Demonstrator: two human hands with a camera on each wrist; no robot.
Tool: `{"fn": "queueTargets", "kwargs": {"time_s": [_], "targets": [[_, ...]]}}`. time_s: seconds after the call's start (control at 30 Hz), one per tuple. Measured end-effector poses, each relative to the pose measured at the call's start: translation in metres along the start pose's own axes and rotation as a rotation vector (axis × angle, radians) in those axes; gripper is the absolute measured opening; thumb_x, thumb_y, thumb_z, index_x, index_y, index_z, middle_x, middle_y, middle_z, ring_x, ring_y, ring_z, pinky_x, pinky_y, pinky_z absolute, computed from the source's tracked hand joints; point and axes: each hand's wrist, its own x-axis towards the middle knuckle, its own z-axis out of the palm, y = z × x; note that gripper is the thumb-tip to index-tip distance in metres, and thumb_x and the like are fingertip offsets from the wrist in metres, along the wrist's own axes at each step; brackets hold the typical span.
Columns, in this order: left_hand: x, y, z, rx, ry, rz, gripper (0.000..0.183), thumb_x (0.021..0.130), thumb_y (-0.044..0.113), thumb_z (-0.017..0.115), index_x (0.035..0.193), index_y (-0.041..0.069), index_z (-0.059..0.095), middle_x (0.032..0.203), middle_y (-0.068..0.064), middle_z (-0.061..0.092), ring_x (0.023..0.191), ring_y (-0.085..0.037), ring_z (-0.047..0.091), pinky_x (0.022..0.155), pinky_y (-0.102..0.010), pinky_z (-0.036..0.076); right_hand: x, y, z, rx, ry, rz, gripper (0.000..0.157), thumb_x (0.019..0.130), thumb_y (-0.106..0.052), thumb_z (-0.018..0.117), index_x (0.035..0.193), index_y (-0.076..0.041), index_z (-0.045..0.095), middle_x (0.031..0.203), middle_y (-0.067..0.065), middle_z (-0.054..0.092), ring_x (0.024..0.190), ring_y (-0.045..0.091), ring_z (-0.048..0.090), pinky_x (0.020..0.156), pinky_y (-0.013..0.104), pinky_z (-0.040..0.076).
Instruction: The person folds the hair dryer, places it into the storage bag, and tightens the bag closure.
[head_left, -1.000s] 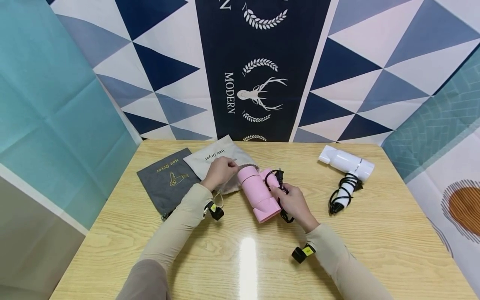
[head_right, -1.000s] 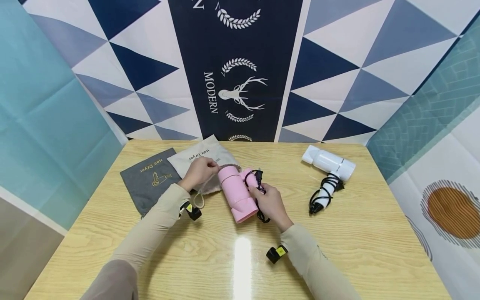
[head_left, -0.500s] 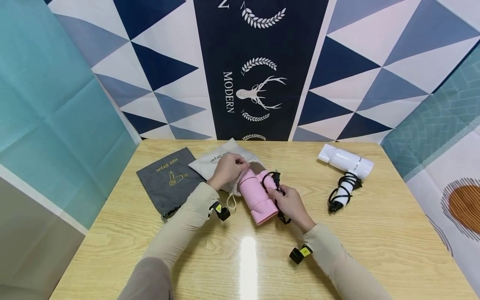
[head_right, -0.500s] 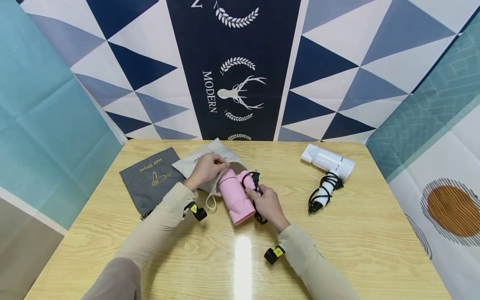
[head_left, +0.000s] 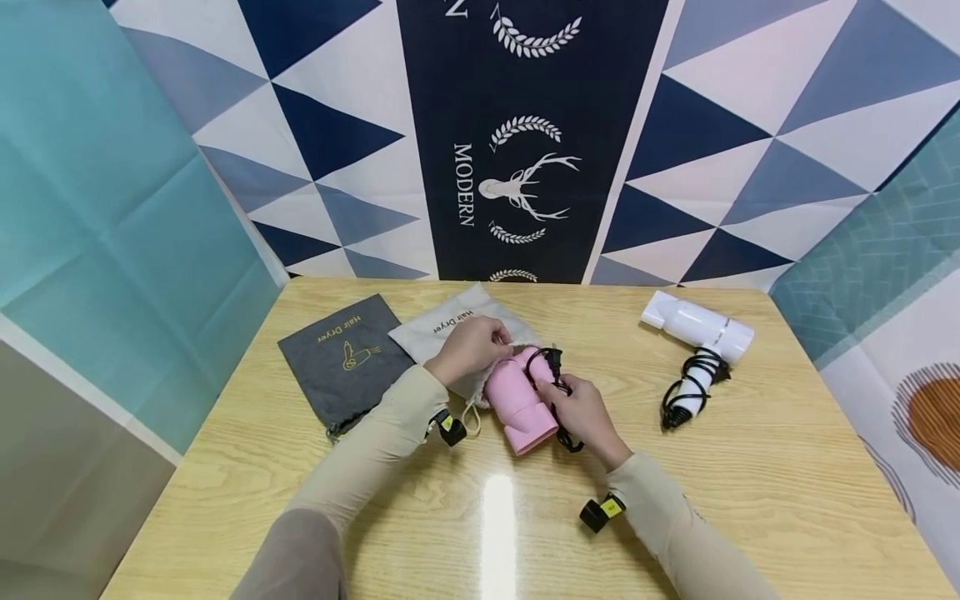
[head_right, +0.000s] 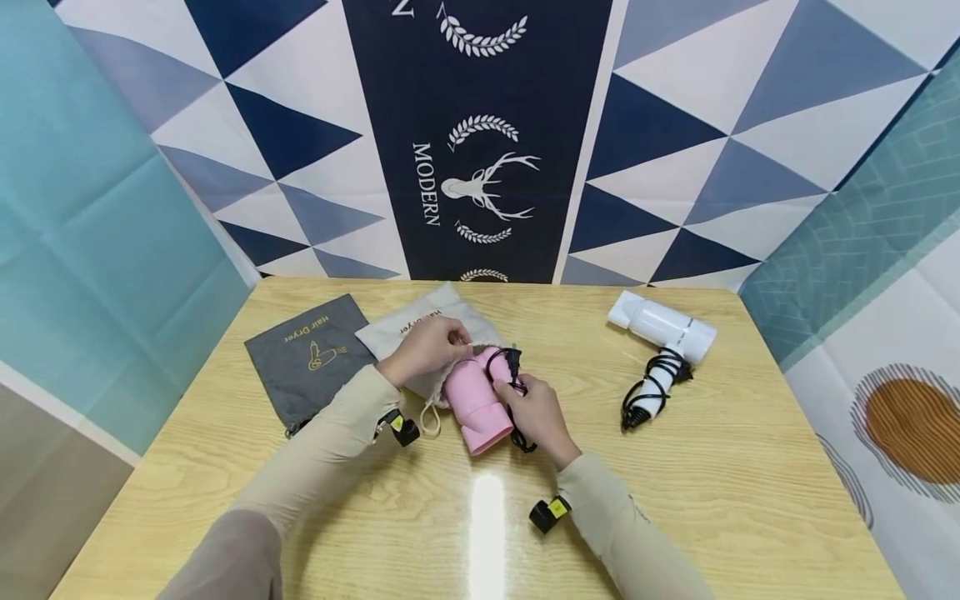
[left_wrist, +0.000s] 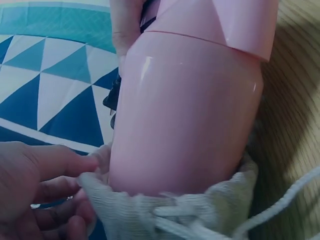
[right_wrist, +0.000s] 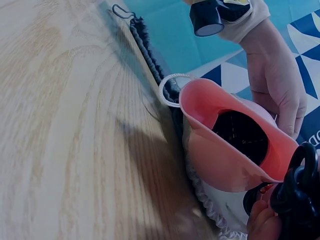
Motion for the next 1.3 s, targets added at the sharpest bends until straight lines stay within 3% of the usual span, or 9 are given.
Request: {"fn": "queueTargets", "kwargs": {"time_s": [0.27,0.5,0.7,0.8,0.93,1.1,1.3], "targets": [[0.010,0.011,0.005,0.117,-0.078,0.073,0.021,0.084,0.021,0.075,0.102,0.011,0.070,0.095,-0.002,0.068,0.089,-0.017,0.061,0.083,-0.032,0.049,-0.002,0.002,0.001,-0.018,0.002,-0.028,0.039,0.097,-0.034,0.057,0.106,0.004,0.065,0.086,0.012,0.064,0.074,0.017,0.054,0.064,0.027,0.044],[0.021,0.014,0.010,0.157,-0.067,0.089,0.016,0.086,0.017,0.069,0.101,0.011,0.072,0.100,-0.004,0.069,0.095,-0.018,0.063,0.085,-0.033,0.050,0.000,0.003,0.003,-0.027,-0.010,-0.034,0.042,0.097,-0.035,0.057,0.110,0.004,0.065,0.092,0.015,0.066,0.078,0.019,0.055,0.067,0.027,0.045],[0.026,0.010,0.013,0.127,-0.033,0.090,0.012,0.090,0.022,0.066,0.089,0.012,0.074,0.091,-0.002,0.073,0.087,-0.018,0.066,0.080,-0.032,0.052,0.002,0.004,0.003,-0.037,-0.010,-0.040,0.039,0.097,-0.034,0.058,0.106,0.003,0.066,0.087,0.014,0.065,0.076,0.019,0.055,0.065,0.028,0.044],[0.026,0.009,0.014,0.079,-0.017,0.075,0.015,0.092,0.024,0.066,0.088,0.013,0.075,0.087,-0.001,0.073,0.082,-0.016,0.065,0.078,-0.030,0.052,0.003,0.003,0.003,-0.046,-0.009,-0.049,0.046,0.097,-0.035,0.058,0.116,0.006,0.063,0.103,0.022,0.068,0.090,0.026,0.062,0.077,0.037,0.052],[0.026,0.009,0.014,0.003,-0.008,0.039,0.017,0.092,0.029,0.067,0.088,0.015,0.076,0.084,0.002,0.072,0.078,-0.013,0.063,0.075,-0.026,0.050,0.004,0.001,0.004,-0.058,-0.013,-0.072,0.054,0.097,-0.036,0.057,0.126,0.009,0.057,0.120,0.029,0.064,0.105,0.032,0.062,0.091,0.048,0.051],[0.026,0.011,0.015,-0.042,0.016,0.027,0.019,0.092,0.032,0.067,0.086,0.017,0.076,0.087,0.004,0.073,0.082,-0.013,0.063,0.077,-0.026,0.050,0.006,-0.002,0.004,-0.086,-0.011,-0.104,0.045,0.096,-0.034,0.059,0.116,0.007,0.063,0.102,0.023,0.067,0.086,0.023,0.059,0.075,0.036,0.050],[0.026,0.014,0.016,-0.081,0.062,0.056,0.019,0.092,0.031,0.067,0.087,0.014,0.075,0.090,0.002,0.073,0.086,-0.013,0.064,0.081,-0.027,0.049,0.010,-0.007,0.004,-0.114,-0.024,-0.129,0.035,0.095,-0.034,0.061,0.098,0.001,0.064,0.071,0.007,0.053,0.065,0.016,0.048,0.058,0.027,0.039]]}}
